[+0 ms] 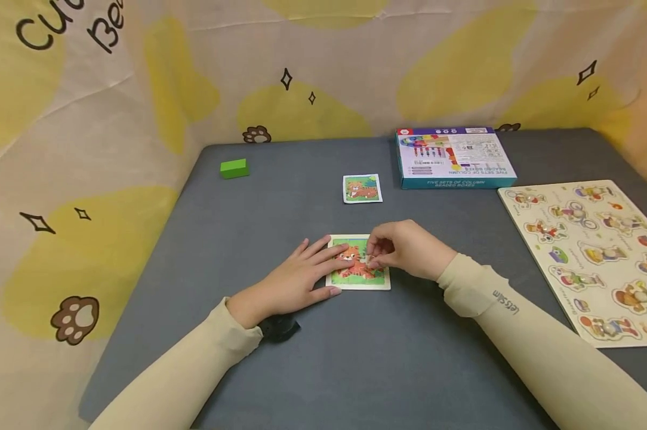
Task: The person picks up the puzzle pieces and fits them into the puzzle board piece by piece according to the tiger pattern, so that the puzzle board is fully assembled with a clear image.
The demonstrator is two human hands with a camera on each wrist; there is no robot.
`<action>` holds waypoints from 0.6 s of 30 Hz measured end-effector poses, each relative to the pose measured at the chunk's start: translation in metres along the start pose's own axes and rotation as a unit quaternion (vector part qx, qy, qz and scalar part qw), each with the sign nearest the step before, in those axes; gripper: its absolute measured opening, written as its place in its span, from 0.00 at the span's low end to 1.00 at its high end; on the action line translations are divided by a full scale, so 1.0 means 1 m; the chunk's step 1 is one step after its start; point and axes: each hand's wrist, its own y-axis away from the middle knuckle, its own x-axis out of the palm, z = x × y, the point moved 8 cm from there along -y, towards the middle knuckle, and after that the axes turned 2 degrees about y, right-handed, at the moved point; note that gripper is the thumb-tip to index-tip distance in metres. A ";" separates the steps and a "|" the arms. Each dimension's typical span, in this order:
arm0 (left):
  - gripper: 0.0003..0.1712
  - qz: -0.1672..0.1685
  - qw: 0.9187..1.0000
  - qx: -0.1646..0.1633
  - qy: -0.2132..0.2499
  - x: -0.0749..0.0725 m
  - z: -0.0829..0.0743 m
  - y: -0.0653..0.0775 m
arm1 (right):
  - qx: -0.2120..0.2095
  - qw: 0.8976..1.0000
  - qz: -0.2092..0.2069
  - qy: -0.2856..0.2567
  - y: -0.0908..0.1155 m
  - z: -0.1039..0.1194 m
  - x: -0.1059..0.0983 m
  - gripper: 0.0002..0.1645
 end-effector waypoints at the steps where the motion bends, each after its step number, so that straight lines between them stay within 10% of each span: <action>1: 0.33 0.001 1.000 0.000 0.000 0.000 0.000 0.000 | -0.002 1.000 -0.020 0.019 -0.001 0.001 0.002 0.10; 9: 0.34 0.003 1.000 0.001 -0.002 0.004 0.002 -0.001 | 0.016 0.986 -0.046 0.159 0.007 0.012 0.010 0.16; 18: 0.33 0.003 1.000 0.000 -0.003 0.005 0.007 -0.002 | 0.028 0.998 -0.005 0.057 0.000 0.000 0.016 0.16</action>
